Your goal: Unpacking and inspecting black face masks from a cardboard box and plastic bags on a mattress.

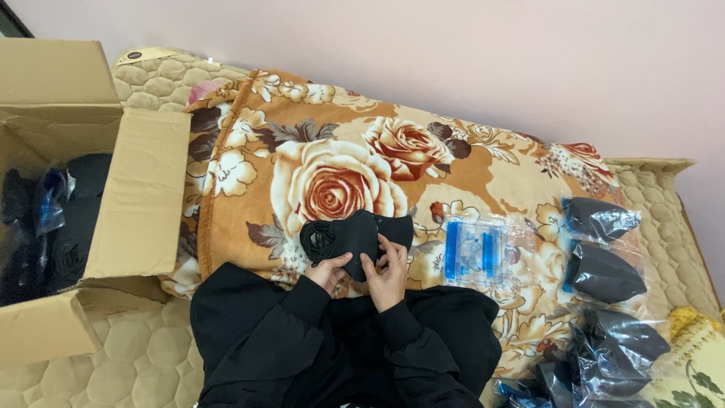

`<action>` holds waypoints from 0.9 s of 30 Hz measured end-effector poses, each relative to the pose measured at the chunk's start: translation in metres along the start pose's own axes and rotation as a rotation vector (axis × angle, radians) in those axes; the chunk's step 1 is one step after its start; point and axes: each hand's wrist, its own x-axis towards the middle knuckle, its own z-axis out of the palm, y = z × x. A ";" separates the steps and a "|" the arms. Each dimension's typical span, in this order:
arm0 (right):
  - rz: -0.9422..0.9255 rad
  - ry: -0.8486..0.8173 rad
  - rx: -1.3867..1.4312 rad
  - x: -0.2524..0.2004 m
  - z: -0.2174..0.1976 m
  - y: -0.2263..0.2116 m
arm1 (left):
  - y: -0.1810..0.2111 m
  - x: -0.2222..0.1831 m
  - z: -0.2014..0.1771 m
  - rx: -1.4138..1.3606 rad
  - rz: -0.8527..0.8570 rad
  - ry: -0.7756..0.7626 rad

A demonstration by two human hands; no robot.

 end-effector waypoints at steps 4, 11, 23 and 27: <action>-0.133 0.058 -0.187 -0.006 0.002 -0.007 | -0.003 0.006 -0.002 0.016 -0.012 -0.001; -0.298 0.208 -0.488 -0.011 0.008 -0.011 | 0.007 -0.005 0.004 -0.019 0.002 0.019; 0.045 -0.130 -0.040 0.012 -0.003 -0.008 | 0.014 -0.012 0.003 0.094 -0.059 -0.111; 0.161 -0.134 0.114 0.018 -0.002 0.012 | 0.007 -0.006 0.004 0.073 -0.048 -0.027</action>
